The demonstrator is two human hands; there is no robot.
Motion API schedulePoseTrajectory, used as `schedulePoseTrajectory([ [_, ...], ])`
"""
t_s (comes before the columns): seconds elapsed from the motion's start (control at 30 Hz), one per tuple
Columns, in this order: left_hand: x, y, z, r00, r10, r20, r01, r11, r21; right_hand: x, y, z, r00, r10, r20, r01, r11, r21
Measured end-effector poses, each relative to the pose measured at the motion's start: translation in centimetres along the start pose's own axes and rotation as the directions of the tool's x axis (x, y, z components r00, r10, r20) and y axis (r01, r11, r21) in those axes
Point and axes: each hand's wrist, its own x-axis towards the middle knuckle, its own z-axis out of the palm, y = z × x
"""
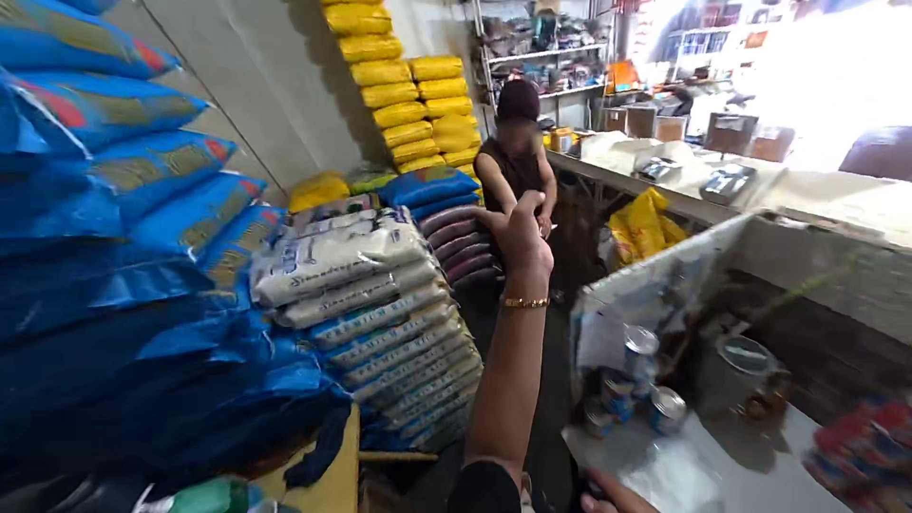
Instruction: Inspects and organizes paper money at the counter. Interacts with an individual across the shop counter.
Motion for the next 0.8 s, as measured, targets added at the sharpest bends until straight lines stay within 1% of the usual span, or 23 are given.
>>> schedulePoseTrajectory([
  [0.03,3.0,-0.6,-1.4,0.999,0.02,0.025,-0.021,0.999,0.04,5.8,-3.2,0.6,0.986,-0.157,-0.046,0.161,0.983,0.085],
  [0.07,6.0,-1.5,-2.8,0.998,0.038,0.057,-0.045,0.992,0.119,11.9,-6.7,1.2,0.951,-0.277,-0.139,0.301,0.933,0.2],
  [0.1,9.2,-2.5,-4.1,0.995,0.048,0.092,-0.067,0.974,0.216,17.8,-10.7,1.2,0.903,-0.348,-0.25,0.412,0.866,0.282],
  [0.13,12.7,-3.7,-5.1,0.992,0.046,0.117,-0.077,0.96,0.27,23.2,-14.8,0.5,0.851,-0.386,-0.357,0.499,0.806,0.318],
  [0.2,19.0,-6.2,-6.1,0.992,0.001,0.124,-0.042,0.942,0.333,31.7,-22.4,-1.8,0.767,-0.389,-0.509,0.592,0.734,0.332],
  [0.23,21.8,-7.3,-5.9,0.992,-0.028,0.125,-0.017,0.941,0.339,35.2,-25.5,-3.6,0.721,-0.393,-0.571,0.63,0.715,0.304],
  [0.3,26.6,-9.6,-4.5,0.986,-0.071,0.149,0.016,0.938,0.345,40.7,-30.3,-7.7,0.611,-0.368,-0.701,0.682,0.694,0.23],
  [0.37,30.4,-12.0,-2.1,0.982,-0.083,0.167,0.023,0.943,0.331,44.6,-34.4,-12.6,0.498,-0.332,-0.801,0.711,0.685,0.158],
  [0.43,33.9,-14.7,-0.9,0.977,-0.04,0.207,-0.029,0.948,0.318,48.8,-37.4,-17.3,0.36,-0.314,-0.879,0.707,0.706,0.037],
  [0.47,35.6,-16.3,-0.6,0.977,-0.015,0.212,-0.055,0.945,0.323,50.9,-38.5,-19.4,0.305,-0.302,-0.903,0.673,0.739,-0.02],
  [0.5,37.1,-17.8,-0.2,0.978,0.001,0.208,-0.071,0.942,0.327,52.9,-39.5,-21.3,0.27,-0.292,-0.918,0.632,0.773,-0.059],
  [0.57,40.7,-20.5,0.7,0.983,0.041,0.179,-0.105,0.926,0.363,56.9,-40.9,-24.5,0.246,-0.272,-0.93,0.54,0.836,-0.102],
  [0.67,47.8,-24.6,1.8,0.983,0.088,0.163,-0.16,0.848,0.506,65.7,-40.9,-29.0,0.266,-0.194,-0.944,0.403,0.912,-0.074],
  [0.73,52.5,-27.4,2.4,0.984,0.064,0.167,-0.157,0.756,0.635,72.6,-39.9,-32.4,0.253,-0.176,-0.951,0.258,0.96,-0.109],
  [0.77,55.2,-28.9,3.1,0.98,0.075,0.182,-0.183,0.69,0.7,75.8,-39.8,-34.4,0.25,-0.191,-0.949,0.208,0.968,-0.14],
  [0.8,58.5,-30.7,3.7,0.972,0.108,0.206,-0.23,0.591,0.774,79.1,-39.6,-36.6,0.251,-0.222,-0.942,0.178,0.967,-0.18],
])
